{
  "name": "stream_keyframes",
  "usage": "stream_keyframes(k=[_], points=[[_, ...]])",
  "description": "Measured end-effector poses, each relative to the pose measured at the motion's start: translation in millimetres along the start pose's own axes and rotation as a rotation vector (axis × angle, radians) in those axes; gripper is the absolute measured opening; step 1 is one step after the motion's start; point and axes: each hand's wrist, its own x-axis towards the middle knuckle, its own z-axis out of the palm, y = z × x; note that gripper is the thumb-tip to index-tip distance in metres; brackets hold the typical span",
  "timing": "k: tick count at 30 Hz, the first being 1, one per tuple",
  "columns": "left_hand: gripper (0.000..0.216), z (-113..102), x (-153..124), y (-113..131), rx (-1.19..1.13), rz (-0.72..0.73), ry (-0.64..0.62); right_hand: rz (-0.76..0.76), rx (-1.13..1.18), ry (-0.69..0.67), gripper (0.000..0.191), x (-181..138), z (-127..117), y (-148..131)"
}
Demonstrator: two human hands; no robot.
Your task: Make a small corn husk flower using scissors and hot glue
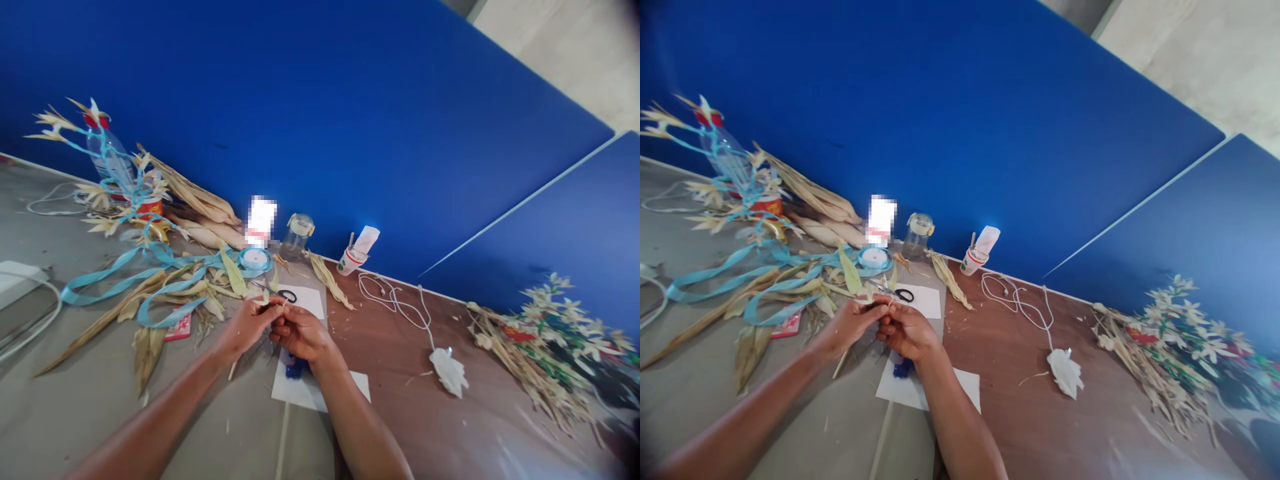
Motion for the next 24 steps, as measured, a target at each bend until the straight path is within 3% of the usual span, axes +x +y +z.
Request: stream_keyframes(k=[4,9,13,17,19,24], points=[[0.020,1.3,0.0,1.0,-0.044,-0.002,0.013,-0.027,-0.039,0.018,0.027,2.2,1.1,3.1],[0.019,-1.1,5.3,-2.4,0.012,0.052,0.088,-0.244,-0.194,0.223,0.022,0.3,1.6,-1.6],[0.017,-3.3,8.0,-8.6,0.186,0.046,0.055,-0.419,-0.645,0.387,0.011,-6.3,5.4,-7.3],[0.015,-1.2,6.9,-8.6,0.252,0.015,0.028,-0.478,-0.990,0.503,0.010,-10.7,7.2,-9.7],[0.014,-0.3,6.5,-7.5,0.245,0.017,0.066,-0.503,-0.982,0.531,0.012,-9.5,4.5,-9.5],[0.015,0.5,5.9,-6.3,0.228,0.056,0.131,-0.604,-0.676,0.622,0.013,-0.7,-1.3,-3.8]])
